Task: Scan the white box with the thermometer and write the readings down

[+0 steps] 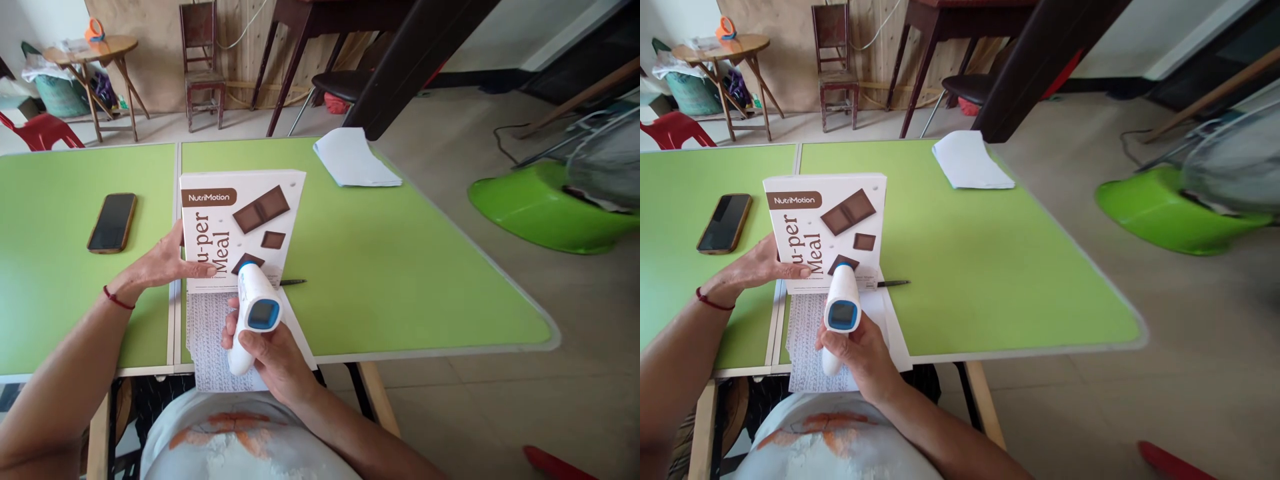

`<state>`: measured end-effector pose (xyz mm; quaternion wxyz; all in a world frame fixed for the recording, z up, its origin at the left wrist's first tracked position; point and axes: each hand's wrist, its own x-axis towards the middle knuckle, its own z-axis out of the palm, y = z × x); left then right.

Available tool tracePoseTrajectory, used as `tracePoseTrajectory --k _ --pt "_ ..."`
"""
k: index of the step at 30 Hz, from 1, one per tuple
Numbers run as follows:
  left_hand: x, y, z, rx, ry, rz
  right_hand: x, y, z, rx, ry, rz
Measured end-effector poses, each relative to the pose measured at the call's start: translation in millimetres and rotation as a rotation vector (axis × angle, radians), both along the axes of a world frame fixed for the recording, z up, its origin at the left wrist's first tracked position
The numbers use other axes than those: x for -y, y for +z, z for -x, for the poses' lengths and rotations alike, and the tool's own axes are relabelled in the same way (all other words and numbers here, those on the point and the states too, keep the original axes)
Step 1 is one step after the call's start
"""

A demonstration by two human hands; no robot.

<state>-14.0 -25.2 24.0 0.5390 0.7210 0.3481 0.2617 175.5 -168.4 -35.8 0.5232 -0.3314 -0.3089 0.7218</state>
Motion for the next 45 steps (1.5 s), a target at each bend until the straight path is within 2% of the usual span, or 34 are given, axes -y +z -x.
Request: tracePoseTrajectory --k 14,19,22,25,29,31,35,38,42,45 --pt "-1 1.5 -4 0.071 -0.017 0.009 0 -1 2 0.026 -0.013 -0.001" --pt "2 -0.2 -6 0.159 0.061 0.028 -3 10 -10 0.083 -0.022 -0.047" --pt "2 -0.6 -4 0.243 0.168 0.002 -16 20 -43 0.270 -0.076 -0.153" --pt "-3 -0.1 1 0.311 0.263 -0.101 -43 27 -89 0.637 -0.199 -0.331" --pt "-12 -6.9 7 0.262 0.338 -0.210 -89 19 -134 1.221 -0.298 -0.555" --pt "-15 -13.4 7 0.200 0.344 -0.240 -107 11 -143 1.405 -0.276 -0.614" --pt "-18 -23.7 5 0.157 0.250 -0.352 -123 -3 -142 1.544 -0.189 -0.639" --pt "-21 -28.8 2 0.156 0.230 -0.453 -126 -9 -138 1.585 -0.176 -0.662" --pt "-29 -38.7 4 0.128 0.234 -0.460 -129 -16 -141 1.615 -0.160 -0.733" --pt "-33 -46.4 8 0.074 0.266 -0.466 -126 -14 -147 1.640 -0.180 -0.860"
